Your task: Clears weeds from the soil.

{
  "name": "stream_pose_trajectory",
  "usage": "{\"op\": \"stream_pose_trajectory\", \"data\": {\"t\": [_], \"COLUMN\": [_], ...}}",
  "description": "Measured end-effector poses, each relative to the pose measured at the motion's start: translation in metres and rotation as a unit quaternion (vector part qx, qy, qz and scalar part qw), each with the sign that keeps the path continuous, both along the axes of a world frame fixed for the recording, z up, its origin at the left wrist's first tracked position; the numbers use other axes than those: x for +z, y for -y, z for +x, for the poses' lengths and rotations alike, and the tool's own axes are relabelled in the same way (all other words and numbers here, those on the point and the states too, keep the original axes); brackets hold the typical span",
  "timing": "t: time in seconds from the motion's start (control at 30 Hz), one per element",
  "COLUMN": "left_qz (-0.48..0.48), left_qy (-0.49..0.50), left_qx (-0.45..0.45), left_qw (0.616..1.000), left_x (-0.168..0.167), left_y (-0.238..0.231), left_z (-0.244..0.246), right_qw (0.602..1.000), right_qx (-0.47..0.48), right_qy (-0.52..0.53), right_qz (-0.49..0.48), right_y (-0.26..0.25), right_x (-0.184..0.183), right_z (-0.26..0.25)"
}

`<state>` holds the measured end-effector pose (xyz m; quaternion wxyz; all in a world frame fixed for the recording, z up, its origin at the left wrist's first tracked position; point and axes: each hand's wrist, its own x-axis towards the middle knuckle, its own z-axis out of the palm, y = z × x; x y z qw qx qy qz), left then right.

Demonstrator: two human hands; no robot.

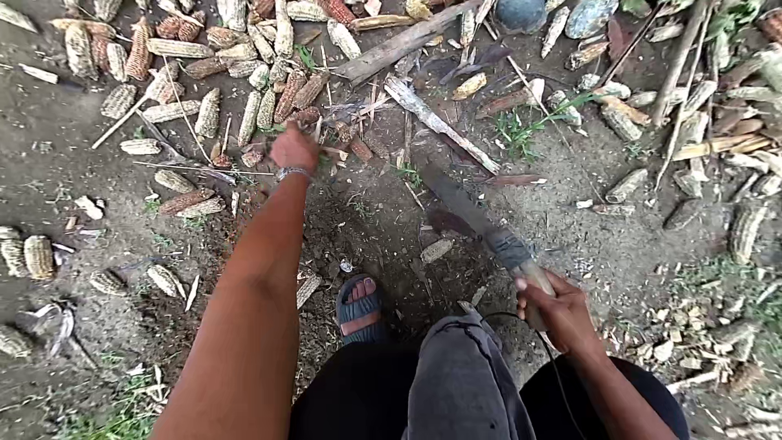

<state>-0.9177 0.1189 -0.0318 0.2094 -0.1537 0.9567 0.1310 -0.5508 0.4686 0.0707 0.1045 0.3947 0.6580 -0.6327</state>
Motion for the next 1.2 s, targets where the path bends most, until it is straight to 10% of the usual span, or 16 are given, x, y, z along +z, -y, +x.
{"op": "stream_pose_trajectory", "data": {"t": [0.2, 0.37, 0.6, 0.8, 1.03, 1.2], "left_qz": [0.132, 0.052, -0.034, 0.096, 0.161, 0.279], "left_qy": [-0.037, 0.067, 0.121, 0.146, 0.103, 0.071], "left_qx": [-0.287, -0.367, -0.287, -0.161, -0.106, 0.001], "left_qw": [0.948, 0.926, 0.950, 0.971, 0.976, 0.958], "left_x": [0.011, 0.010, 0.003, -0.005, -0.012, 0.006], "left_y": [-0.104, -0.155, -0.168, -0.158, -0.131, -0.106], "left_z": [0.064, 0.080, 0.083, 0.086, 0.112, 0.119], "right_qw": [0.998, 0.979, 0.980, 0.976, 0.984, 0.960], "right_qx": [-0.051, -0.128, -0.091, 0.130, -0.163, -0.238], "right_qy": [-0.009, 0.046, 0.061, -0.100, -0.047, 0.002], "right_qz": [-0.034, -0.151, -0.164, 0.140, -0.045, -0.149], "right_y": [-0.033, -0.062, -0.007, -0.028, -0.125, -0.146], "right_x": [0.040, 0.051, -0.023, 0.009, 0.065, -0.002], "right_z": [0.040, 0.075, -0.012, 0.020, 0.127, 0.086]}}
